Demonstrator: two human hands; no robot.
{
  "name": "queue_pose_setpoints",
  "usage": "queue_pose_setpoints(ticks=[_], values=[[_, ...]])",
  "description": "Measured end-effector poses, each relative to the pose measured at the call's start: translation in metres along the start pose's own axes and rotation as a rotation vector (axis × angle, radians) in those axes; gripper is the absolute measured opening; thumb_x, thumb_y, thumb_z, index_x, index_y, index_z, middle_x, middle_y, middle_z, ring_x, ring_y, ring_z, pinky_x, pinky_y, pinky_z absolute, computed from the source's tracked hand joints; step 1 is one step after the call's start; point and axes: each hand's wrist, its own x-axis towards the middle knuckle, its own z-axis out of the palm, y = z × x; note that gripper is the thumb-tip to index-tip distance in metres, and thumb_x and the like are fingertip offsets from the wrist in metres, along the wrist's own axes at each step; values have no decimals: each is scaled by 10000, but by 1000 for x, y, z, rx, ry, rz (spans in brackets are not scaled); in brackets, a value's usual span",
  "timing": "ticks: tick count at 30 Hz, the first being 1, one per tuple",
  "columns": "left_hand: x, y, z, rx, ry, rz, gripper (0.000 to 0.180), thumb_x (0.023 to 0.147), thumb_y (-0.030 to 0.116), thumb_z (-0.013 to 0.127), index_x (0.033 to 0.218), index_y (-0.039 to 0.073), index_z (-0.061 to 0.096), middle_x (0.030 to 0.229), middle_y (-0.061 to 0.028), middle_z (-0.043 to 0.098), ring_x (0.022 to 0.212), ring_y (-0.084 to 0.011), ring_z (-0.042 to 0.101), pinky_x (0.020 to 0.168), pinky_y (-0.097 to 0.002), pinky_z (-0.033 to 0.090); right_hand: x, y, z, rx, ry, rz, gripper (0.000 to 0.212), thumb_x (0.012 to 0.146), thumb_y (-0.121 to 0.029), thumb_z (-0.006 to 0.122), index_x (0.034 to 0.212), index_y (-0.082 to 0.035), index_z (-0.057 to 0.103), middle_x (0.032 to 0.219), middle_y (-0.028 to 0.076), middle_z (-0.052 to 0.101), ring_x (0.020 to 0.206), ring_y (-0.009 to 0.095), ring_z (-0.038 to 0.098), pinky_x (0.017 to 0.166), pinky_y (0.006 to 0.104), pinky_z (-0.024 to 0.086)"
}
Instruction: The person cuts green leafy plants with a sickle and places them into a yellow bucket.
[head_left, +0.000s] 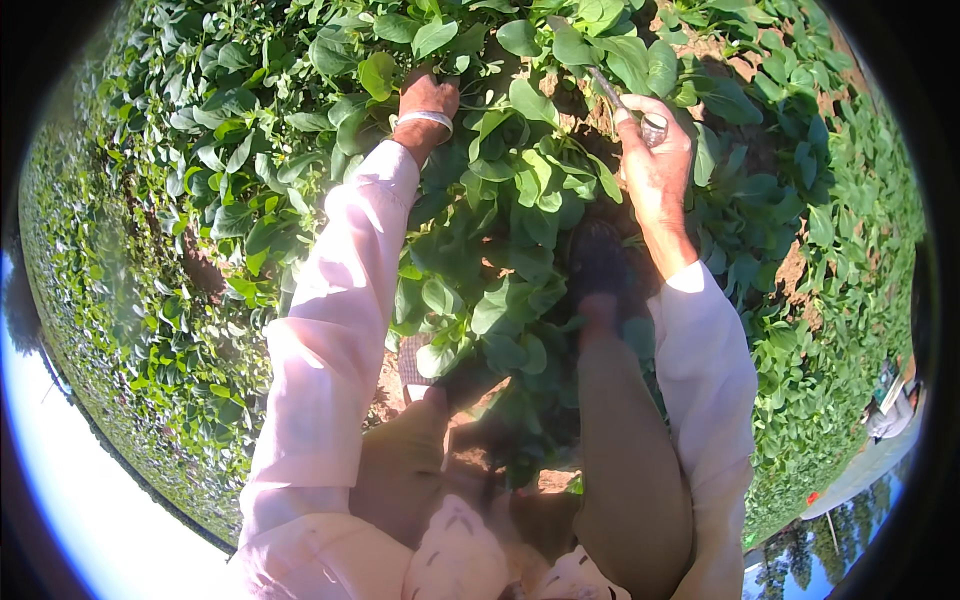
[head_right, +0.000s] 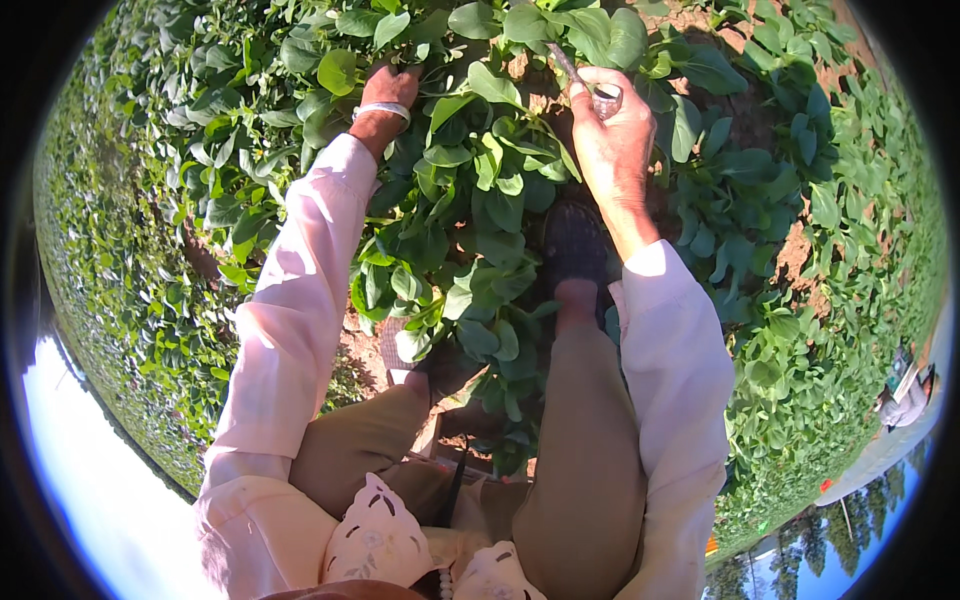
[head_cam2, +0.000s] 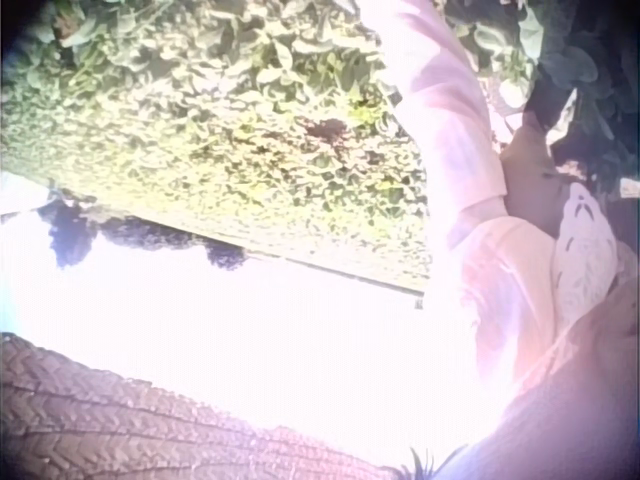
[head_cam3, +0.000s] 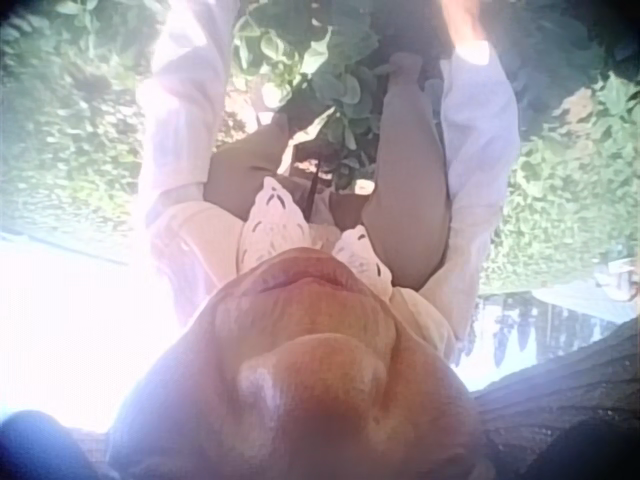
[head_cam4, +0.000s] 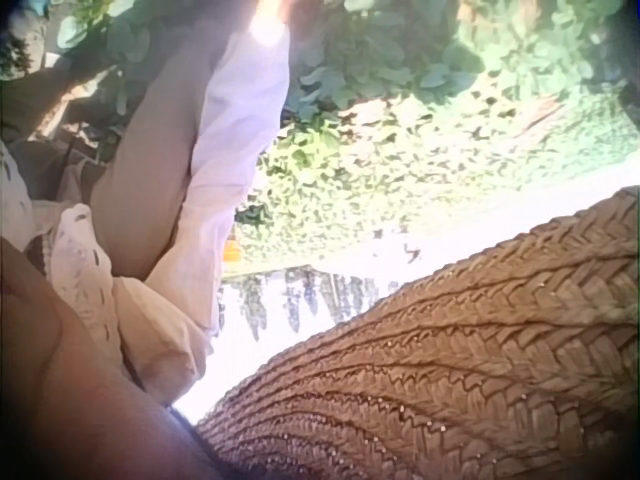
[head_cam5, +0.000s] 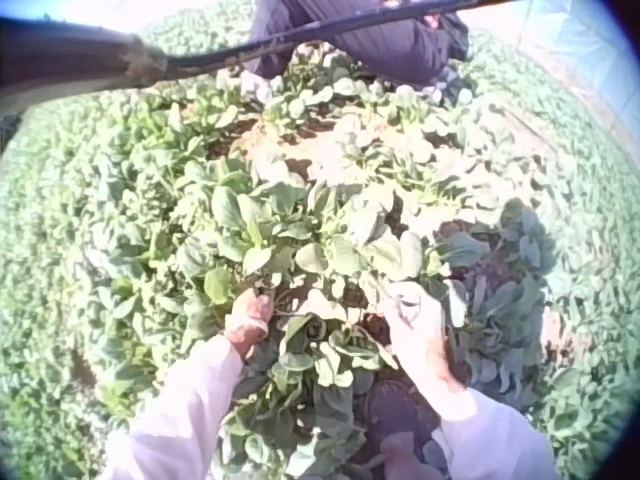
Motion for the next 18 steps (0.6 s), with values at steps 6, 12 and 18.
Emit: queue_pose_setpoints(ticks=[6,12,18], values=[[-28,-3,8,-176,230,479,337,774,140,614,1082,6,582,971,-237,641,911,-406,612,804,-433,491,-16,-16,11,-397,-284,-204,186,776,-59,640,957,-88,606,754,123,661,712,304,665,634,378,508],[-15,33,5,162,-2,409,405,788,216,611,1181,126,572,1045,-178,643,943,-374,619,832,-430,504,-9,3,13,-418,-184,-113,180,778,-93,641,954,-78,613,746,146,657,729,316,664,658,385,511],[22,67,17,76,-167,329,427,848,207,510,1275,193,511,1207,-175,586,1101,-339,573,894,-418,487,-5,5,29,-406,-186,-53,199,776,-103,648,970,-69,624,792,151,667,753,320,665,670,378,512]])
